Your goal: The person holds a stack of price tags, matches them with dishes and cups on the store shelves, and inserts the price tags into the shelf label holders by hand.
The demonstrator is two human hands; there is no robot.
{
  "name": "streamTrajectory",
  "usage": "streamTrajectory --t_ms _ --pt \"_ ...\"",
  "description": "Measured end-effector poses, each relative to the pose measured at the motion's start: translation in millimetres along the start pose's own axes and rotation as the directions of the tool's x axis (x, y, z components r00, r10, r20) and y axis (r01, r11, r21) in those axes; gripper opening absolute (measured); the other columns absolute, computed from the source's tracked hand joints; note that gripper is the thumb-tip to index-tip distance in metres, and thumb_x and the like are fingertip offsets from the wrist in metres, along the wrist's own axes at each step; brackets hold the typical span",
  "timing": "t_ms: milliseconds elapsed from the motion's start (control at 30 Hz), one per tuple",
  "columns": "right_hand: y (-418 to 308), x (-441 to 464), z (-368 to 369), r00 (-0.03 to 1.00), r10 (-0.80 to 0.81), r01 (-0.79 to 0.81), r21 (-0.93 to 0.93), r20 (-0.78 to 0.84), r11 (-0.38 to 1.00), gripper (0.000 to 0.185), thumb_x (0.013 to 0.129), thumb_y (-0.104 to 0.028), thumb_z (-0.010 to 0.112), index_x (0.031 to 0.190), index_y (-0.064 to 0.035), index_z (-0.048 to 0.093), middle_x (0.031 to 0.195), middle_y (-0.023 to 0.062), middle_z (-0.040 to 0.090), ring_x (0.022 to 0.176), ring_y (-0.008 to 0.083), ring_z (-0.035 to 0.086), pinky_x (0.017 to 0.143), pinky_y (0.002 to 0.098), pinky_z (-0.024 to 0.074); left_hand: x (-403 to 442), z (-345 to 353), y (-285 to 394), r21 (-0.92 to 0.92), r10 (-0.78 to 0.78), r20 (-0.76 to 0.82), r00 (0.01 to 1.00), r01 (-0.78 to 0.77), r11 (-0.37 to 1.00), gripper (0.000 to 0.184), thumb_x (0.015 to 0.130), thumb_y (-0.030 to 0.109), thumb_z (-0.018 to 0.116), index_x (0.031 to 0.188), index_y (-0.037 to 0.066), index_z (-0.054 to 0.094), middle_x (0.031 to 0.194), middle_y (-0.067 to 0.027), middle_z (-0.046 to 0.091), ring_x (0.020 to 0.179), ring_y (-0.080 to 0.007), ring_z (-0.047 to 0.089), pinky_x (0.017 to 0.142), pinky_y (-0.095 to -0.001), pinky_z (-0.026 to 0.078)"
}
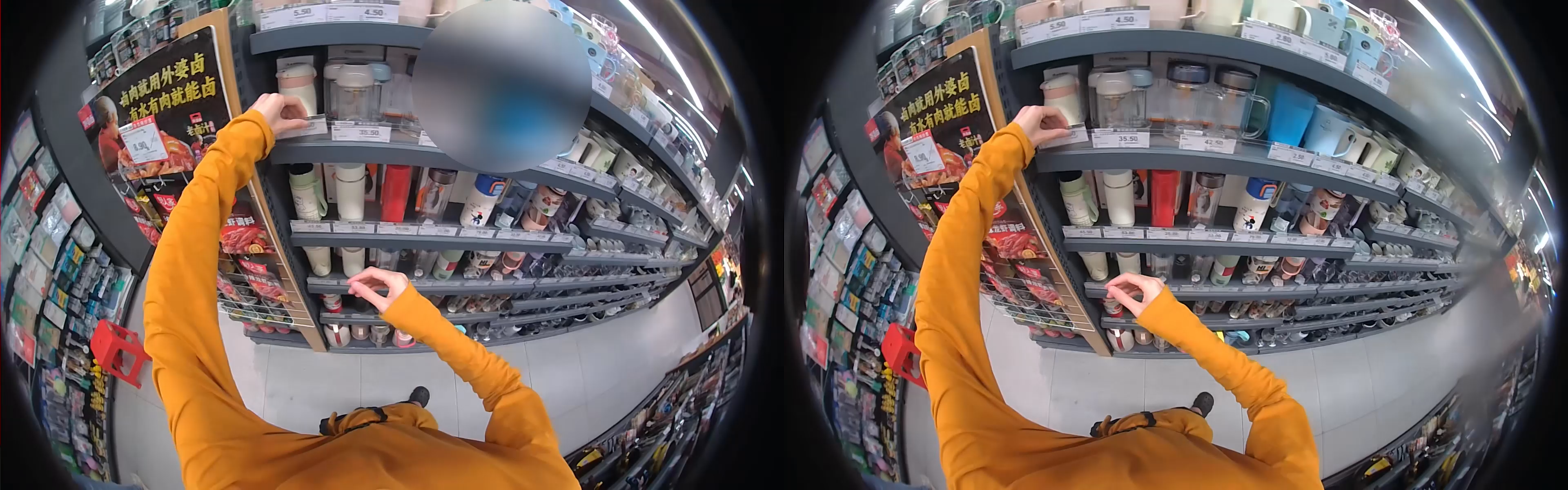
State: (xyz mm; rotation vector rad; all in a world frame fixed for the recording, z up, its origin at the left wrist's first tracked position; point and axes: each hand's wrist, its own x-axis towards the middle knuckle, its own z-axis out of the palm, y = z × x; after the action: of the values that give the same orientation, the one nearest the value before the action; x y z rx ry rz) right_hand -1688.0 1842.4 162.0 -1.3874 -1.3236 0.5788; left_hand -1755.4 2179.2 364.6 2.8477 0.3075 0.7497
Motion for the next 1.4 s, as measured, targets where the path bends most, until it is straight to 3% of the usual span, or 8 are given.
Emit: streamTrajectory --t_ms 300,567,700,833,933,1000,1133,1400 --pt "12 0 16 0.999 -0.019 0.019 0.006 0.032 1.0 0.016 0.088 -0.012 0.062 0.099 -0.0007 0.064 0.087 0.0086 0.069 0.079 0.0133 0.067 0.073 0.0245 0.0519 2 -10 0 -0.076 0.024 0.008 1.0 -0.024 0.997 0.027 0.077 0.028 0.073 0.086 0.003 0.072 0.08 -0.0109 0.07 0.08 -0.0191 0.069 0.075 -0.0265 0.053" --pt "14 7 22 0.997 0.005 -0.008 0.031 0.081 0.999 0.017 0.089 -0.013 0.061 0.1 -0.0003 0.063 0.088 0.0091 0.069 0.08 0.0137 0.067 0.074 0.0251 0.0521 -4 -5 15 0.313 -0.001 -0.016 1.0 0.006 0.95 0.021 0.089 0.033 0.057 0.099 0.016 0.064 0.075 -0.0126 0.067 0.074 -0.0313 0.065 0.066 -0.0367 0.052" --pt "9 16 16 0.997 0.033 -0.035 0.031 0.069 0.999 0.016 0.089 -0.01 0.06 0.099 0.002 0.062 0.089 0.0095 0.068 0.085 0.0136 0.066 0.078 0.0256 0.0508 -9 -22 21 0.452 0.192 -0.122 0.974 -0.117 0.884 0.014 0.091 0.026 0.053 0.097 0.015 0.061 0.091 -0.009 0.067 0.081 -0.0308 0.063 0.066 -0.0379 0.052" --pt "2 12 15 0.997 0.064 -0.059 0.111 -0.043 0.992 0.016 0.089 -0.01 0.06 0.1 0.0013 0.061 0.088 0.0084 0.068 0.085 0.0136 0.064 0.082 0.0266 0.0491 -64 -21 77 0.59 0.581 -0.277 0.765 -0.342 0.731 0.016 0.079 0.008 0.059 0.095 0.008 0.062 0.087 -0.0073 0.065 0.08 -0.0262 0.064 0.068 -0.0336 0.054" --pt "25 2 30 0.987 0.088 -0.048 0.275 -0.135 0.96 0.029 0.087 -0.009 0.063 0.114 -0.0015 0.056 0.101 0.0097 0.065 0.096 0.0152 0.062 0.087 0.0291 0.0481 -137 44 117 0.385 0.57 -0.346 0.745 -0.441 0.811 0.022 0.07 -0.001 0.062 0.091 0.005 0.065 0.085 -0.0094 0.064 0.078 -0.0246 0.065 0.068 -0.0348 0.054" --pt "35 -3 43 0.987 0.069 -0.022 0.309 -0.142 0.951 0.041 0.084 -0.01 0.067 0.122 -0.0035 0.051 0.112 0.011 0.06 0.102 0.0168 0.059 0.088 0.0314 0.0484 -192 98 130 -0.066 0.297 -0.246 0.923 -0.322 0.944 0.019 0.073 -0.001 0.065 0.091 0.002 0.065 0.086 -0.0106 0.065 0.075 -0.026 0.064 0.067 -0.0342 0.053" --pt "54 -23 52 0.974 0.224 -0.189 0.438 -0.028 0.879 0.029 0.087 -0.007 0.063 0.115 0.0005 0.054 0.109 0.0073 0.061 0.101 0.0124 0.058 0.089 0.0278 0.0462 -254 176 148 -0.724 -0.411 0.027 0.911 0.301 0.621 0.012 0.083 0.004 0.065 0.089 -0.006 0.063 0.081 -0.0107 0.065 0.077 -0.0153 0.064 0.069 -0.0268 0.05" --pt "79 -77 75 0.897 0.365 -0.181 0.545 -0.25 0.819 0.014 0.085 -0.003 0.065 0.096 0.0015 0.057 0.094 0.0069 0.065 0.084 0.0084 0.061 0.074 0.0207 0.0482 -263 189 135 -0.719 -0.153 0.249 0.956 0.289 0.632 0.016 0.085 0.011 0.066 0.091 -0.004 0.064 0.086 -0.0111 0.066 0.074 -0.0166 0.065 0.067 -0.0279 0.051"
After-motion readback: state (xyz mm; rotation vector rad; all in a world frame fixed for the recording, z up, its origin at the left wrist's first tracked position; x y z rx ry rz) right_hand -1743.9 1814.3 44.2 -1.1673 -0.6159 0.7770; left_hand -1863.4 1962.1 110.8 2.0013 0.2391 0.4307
